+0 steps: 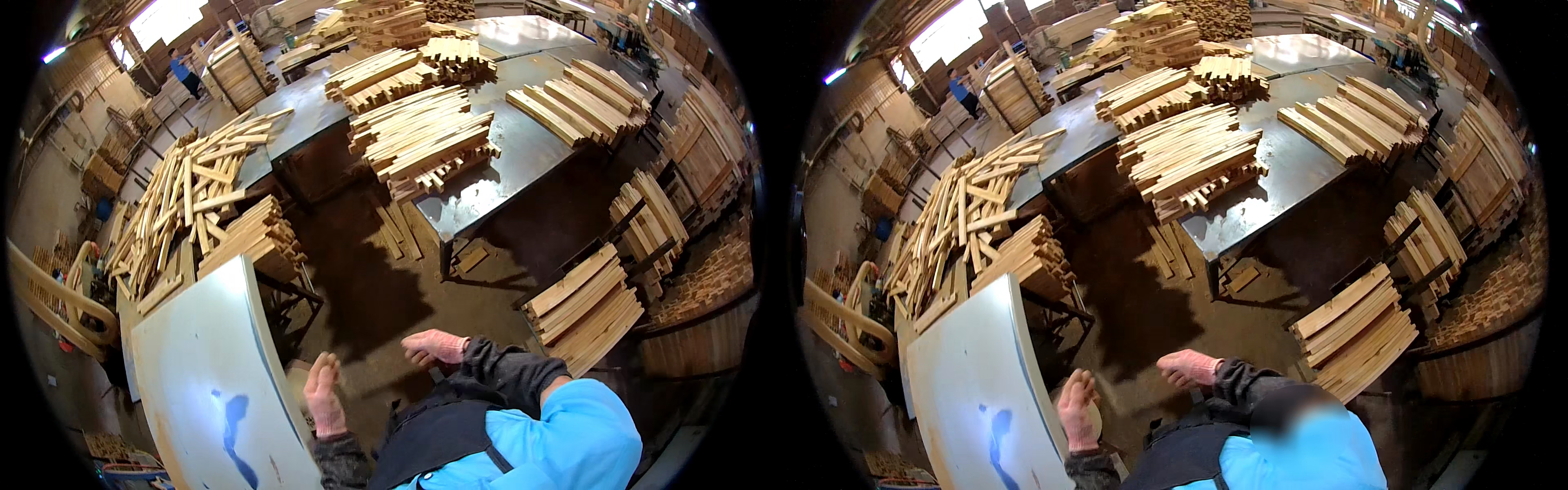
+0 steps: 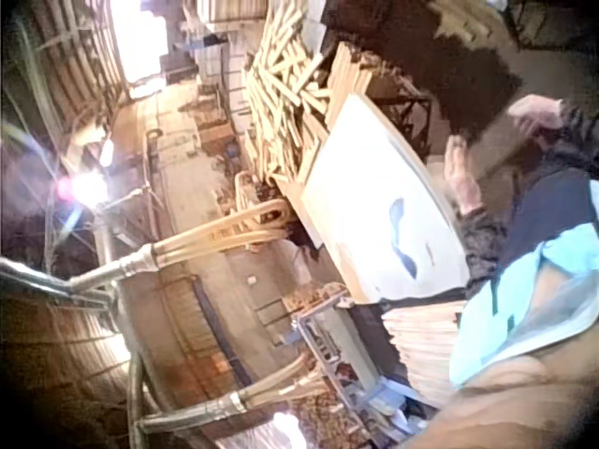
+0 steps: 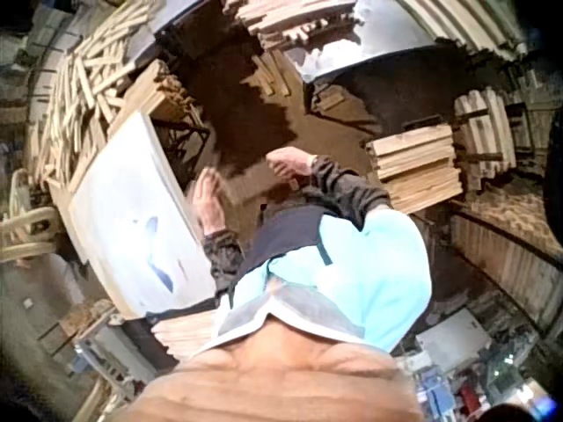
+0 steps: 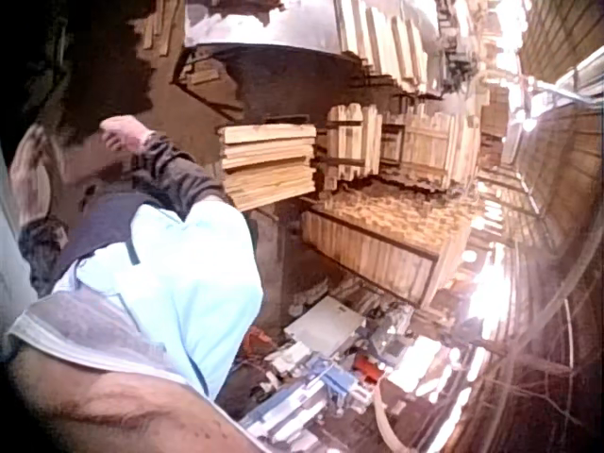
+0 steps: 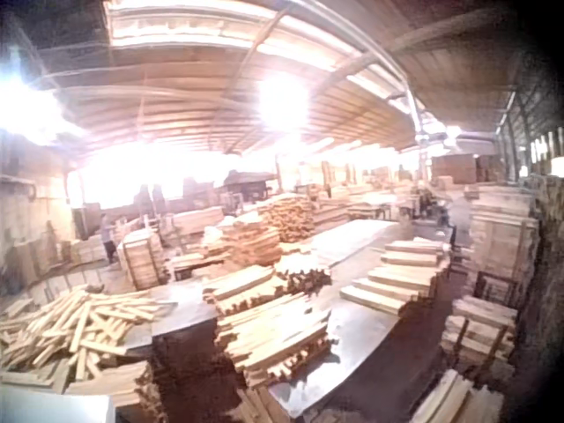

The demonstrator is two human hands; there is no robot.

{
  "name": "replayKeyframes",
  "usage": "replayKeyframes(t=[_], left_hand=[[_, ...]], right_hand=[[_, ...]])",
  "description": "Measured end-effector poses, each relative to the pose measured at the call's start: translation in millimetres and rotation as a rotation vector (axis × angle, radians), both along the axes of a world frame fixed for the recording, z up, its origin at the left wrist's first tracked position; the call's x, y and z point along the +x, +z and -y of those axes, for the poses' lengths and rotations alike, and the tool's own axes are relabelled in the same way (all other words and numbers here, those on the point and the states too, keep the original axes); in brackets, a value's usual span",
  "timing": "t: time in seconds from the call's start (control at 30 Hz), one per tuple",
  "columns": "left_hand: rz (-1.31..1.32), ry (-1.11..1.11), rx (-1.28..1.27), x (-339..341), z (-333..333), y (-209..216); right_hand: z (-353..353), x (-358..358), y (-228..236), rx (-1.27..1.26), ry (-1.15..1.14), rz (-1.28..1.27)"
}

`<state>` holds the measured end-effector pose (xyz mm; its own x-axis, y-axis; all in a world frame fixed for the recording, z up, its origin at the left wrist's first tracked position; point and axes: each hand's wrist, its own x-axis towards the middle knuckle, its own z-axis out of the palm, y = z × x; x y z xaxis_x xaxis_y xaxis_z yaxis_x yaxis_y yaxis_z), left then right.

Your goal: The person repeatedly picks up bundles of wooden planks from a metal table and stacks them onto a growing pile. They also use a metal bar to adjust and align the stacked planks. The task involves continuous handling and stacking of the wood pieces.

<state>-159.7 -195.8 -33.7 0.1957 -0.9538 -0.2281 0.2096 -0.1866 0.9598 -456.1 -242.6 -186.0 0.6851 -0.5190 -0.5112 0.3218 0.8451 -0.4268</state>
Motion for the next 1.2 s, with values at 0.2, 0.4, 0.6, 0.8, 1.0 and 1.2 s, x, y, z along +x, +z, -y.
replayKeyframes(t=[0.2, 0.4, 0.6, 0.8, 1.0, 1.2], left_hand=[[-0.241, -0.247, 0.201, -88, 144, -60], [-0.163, -0.241, 0.509, -93, 271, -124], [-0.075, -0.205, 0.639, -79, 422, -196], [-0.064, -0.3, 0.656, -95, 687, -247], [-0.124, -0.244, 0.64, -213, 946, -262], [-0.124, -0.318, 0.553, -272, 1020, -285]], right_hand=[[60, -92, -5, 0.166, -0.41, -0.151], [98, -90, -31, 0.252, -0.574, 0.001], [199, -95, -60, 0.323, -0.737, 0.175], [371, -62, -105, 0.497, -0.867, 0.341], [480, -25, -140, 0.907, -1.349, 0.638], [570, -37, -107, 0.852, -1.816, 0.557]])
